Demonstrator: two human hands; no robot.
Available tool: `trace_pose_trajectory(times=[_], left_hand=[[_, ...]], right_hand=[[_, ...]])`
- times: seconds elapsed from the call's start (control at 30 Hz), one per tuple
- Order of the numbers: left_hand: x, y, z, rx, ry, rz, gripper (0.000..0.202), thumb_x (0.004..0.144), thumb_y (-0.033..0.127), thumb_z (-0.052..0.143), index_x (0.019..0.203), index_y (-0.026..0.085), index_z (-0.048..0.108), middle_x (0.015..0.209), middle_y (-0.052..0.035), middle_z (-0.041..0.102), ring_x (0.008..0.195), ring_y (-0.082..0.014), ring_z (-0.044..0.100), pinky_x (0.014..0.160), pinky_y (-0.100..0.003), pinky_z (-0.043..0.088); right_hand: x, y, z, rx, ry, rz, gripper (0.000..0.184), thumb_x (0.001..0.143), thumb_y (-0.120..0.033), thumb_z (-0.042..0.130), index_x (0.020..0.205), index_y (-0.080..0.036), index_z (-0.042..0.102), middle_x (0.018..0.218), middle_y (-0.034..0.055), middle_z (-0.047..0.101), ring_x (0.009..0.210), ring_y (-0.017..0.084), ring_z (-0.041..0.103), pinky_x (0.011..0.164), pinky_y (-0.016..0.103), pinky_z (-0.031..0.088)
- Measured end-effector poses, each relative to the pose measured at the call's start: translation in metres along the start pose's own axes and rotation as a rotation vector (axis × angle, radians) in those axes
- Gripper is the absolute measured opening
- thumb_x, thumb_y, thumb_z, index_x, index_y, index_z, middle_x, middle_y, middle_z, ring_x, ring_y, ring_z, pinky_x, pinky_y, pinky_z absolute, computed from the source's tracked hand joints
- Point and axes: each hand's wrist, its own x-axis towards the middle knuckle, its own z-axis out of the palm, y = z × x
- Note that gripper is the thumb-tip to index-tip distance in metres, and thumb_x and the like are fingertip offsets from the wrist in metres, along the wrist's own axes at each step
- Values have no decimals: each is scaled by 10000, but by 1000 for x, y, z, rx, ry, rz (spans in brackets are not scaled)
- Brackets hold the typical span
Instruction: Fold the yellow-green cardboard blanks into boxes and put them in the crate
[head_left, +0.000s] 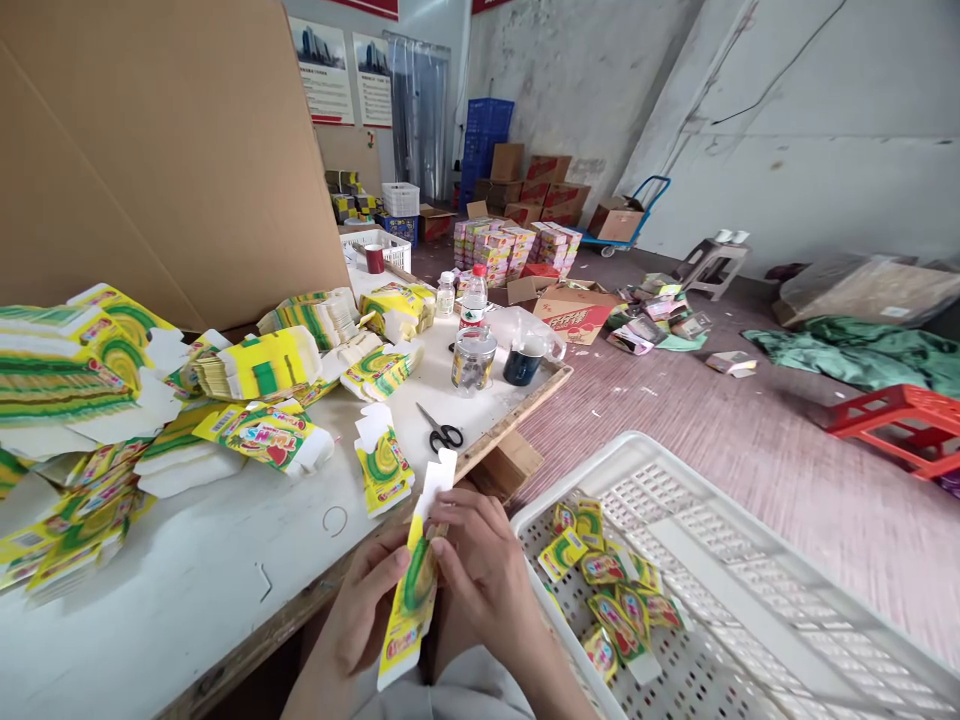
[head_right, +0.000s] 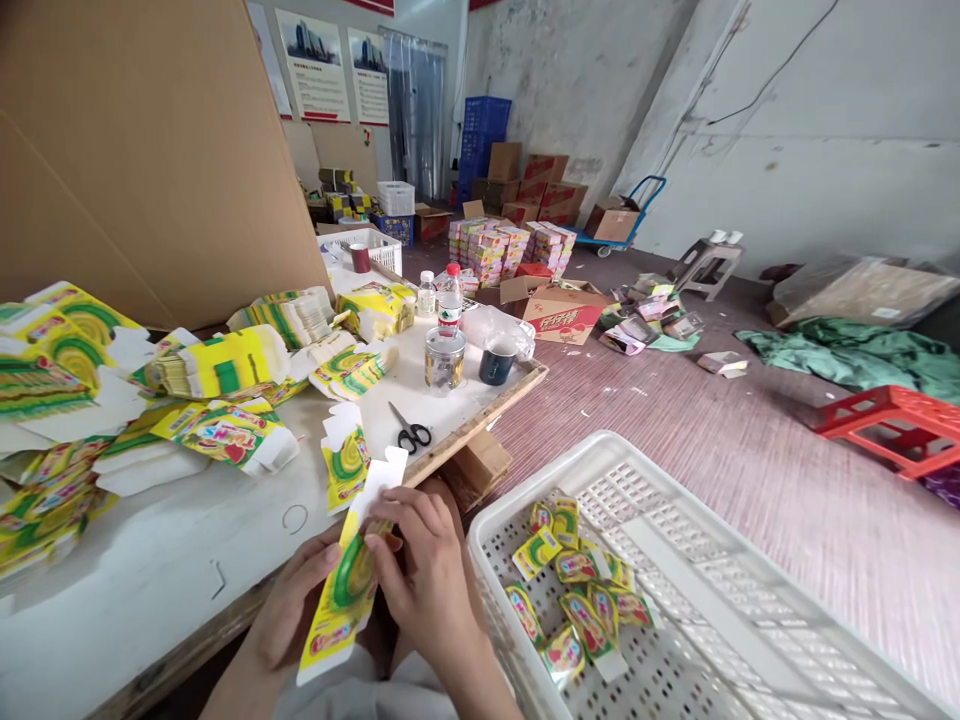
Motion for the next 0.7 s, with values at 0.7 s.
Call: trace_pose_trajectory(times=[0.7], left_hand=[[5, -5, 6, 547, 138, 289, 450, 864, 521, 661, 1152, 176, 676, 1171, -129, 759, 1117, -318, 686, 926, -381, 565]], right_hand=[[-15, 18, 24, 64, 148, 288, 346, 944, -376, 584, 648, -199, 559, 667, 11, 578, 606, 150, 513, 540, 242, 389]])
